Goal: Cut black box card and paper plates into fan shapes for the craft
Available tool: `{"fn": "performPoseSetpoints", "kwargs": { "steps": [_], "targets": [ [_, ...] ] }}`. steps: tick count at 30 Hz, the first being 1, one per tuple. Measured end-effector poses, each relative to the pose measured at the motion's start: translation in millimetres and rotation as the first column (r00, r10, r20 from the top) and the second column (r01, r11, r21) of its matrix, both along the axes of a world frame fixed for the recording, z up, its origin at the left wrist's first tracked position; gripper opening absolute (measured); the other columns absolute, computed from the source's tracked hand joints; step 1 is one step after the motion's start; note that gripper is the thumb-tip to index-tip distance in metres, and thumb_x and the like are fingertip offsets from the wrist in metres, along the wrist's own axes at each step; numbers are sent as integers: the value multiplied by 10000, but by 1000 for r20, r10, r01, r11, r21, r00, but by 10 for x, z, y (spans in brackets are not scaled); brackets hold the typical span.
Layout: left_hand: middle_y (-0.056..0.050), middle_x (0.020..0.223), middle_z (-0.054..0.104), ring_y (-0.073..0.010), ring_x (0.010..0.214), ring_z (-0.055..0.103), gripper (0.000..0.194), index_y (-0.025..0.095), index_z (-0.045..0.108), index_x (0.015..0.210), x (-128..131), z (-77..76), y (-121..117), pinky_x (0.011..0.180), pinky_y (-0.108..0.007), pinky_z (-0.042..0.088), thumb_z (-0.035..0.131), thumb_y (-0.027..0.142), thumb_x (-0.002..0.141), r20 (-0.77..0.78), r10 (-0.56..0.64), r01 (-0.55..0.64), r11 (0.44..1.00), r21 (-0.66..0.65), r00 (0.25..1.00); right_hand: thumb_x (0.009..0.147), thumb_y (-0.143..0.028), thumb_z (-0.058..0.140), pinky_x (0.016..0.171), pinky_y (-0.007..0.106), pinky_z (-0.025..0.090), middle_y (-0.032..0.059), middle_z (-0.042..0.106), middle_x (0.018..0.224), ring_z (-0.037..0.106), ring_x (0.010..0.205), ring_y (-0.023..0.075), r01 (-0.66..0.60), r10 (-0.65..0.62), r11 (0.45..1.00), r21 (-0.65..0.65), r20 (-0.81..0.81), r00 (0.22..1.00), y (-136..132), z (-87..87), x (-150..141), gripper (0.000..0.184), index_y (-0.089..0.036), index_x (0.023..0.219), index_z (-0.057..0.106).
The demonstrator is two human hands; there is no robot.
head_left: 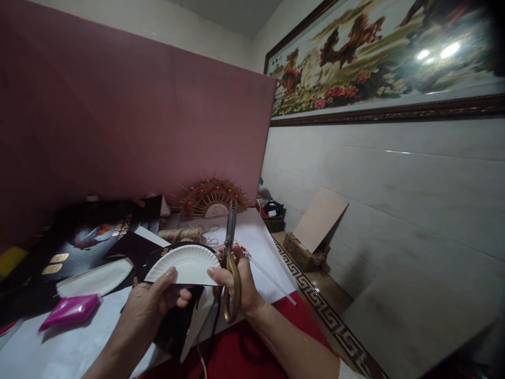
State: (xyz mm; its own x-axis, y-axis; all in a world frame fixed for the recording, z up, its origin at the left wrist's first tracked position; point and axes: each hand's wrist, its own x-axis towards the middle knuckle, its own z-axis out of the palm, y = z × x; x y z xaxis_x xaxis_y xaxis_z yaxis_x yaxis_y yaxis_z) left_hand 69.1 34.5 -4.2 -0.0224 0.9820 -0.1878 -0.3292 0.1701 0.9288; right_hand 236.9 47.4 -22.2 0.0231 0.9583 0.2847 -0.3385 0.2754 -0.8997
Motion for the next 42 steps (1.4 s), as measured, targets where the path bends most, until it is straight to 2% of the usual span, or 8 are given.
{"fn": "performPoseSetpoints", "kwargs": {
  "steps": [6, 10, 16, 22, 25, 32, 37, 42],
  "targets": [
    [-93, 526, 667, -166, 471, 592, 273, 108, 691, 651, -2, -32, -12, 469, -251, 487, 789, 363, 636, 51, -6, 5, 1000, 20, 999, 604, -286, 775, 543, 230, 408, -47, 499, 759, 465, 619, 121, 5, -5, 999, 38, 12, 1000, 0, 5, 7, 459, -261, 938, 462],
    [-98, 636, 714, -177, 515, 614, 260, 129, 719, 711, 20, -56, -30, 468, -262, 480, 778, 377, 661, 127, -82, 79, 996, 29, 989, 621, -298, 774, 515, 220, 406, -52, 494, 741, 469, 592, 112, -18, 18, 999, 33, 22, 1000, -19, -7, 1, 460, -258, 955, 460],
    [-133, 550, 677, -155, 475, 578, 424, 67, 729, 617, 75, -145, -58, 492, -245, 467, 721, 479, 713, -25, -209, 206, 975, -81, 978, 614, -352, 819, 428, 196, 407, -76, 498, 723, 466, 491, 78, -129, 127, 990, -63, -28, 991, -48, -20, -61, 554, -244, 1002, 438],
    [-107, 552, 670, -130, 425, 537, 263, 89, 687, 582, 67, -56, -69, 431, -228, 442, 679, 272, 771, 29, -20, 23, 995, -98, 999, 721, -458, 765, 435, 201, 473, -58, 554, 724, 542, 498, 88, -115, 110, 993, -21, -154, 982, -11, -12, -102, 459, -225, 989, 475],
    [-98, 544, 663, -121, 400, 526, 244, 88, 663, 581, 56, 7, -45, 388, -216, 419, 623, 181, 803, 81, 54, -47, 995, -90, 995, 768, -482, 713, 485, 248, 522, -40, 612, 712, 594, 495, 119, -175, 162, 983, -45, -213, 963, -2, -21, -84, 433, -227, 1013, 463],
    [-75, 532, 656, -103, 373, 520, 245, 84, 660, 599, 84, 40, -36, 365, -195, 409, 587, 130, 828, 115, 82, -71, 992, -102, 990, 767, -386, 704, 492, 236, 516, -43, 613, 615, 619, 508, 135, -229, 227, 974, -5, -106, 968, -118, 49, -74, 380, -197, 1010, 480],
    [-93, 520, 646, -102, 371, 516, 325, 60, 658, 552, 103, 62, -71, 365, -199, 404, 570, 152, 850, 83, 88, -79, 991, -111, 993, 657, -312, 785, 470, 198, 511, -67, 590, 738, 623, 500, 97, -220, 210, 975, -41, -161, 964, -109, 38, -113, 458, -207, 980, 477],
    [-86, 525, 650, -99, 374, 507, 316, 78, 662, 550, 87, 36, -78, 374, -200, 405, 585, 168, 843, 80, 72, -64, 993, -95, 994, 650, -313, 789, 436, 181, 493, -73, 570, 741, 623, 493, 95, -222, 213, 974, -43, -149, 966, -92, 20, -107, 462, -214, 984, 484]
  ]
}}
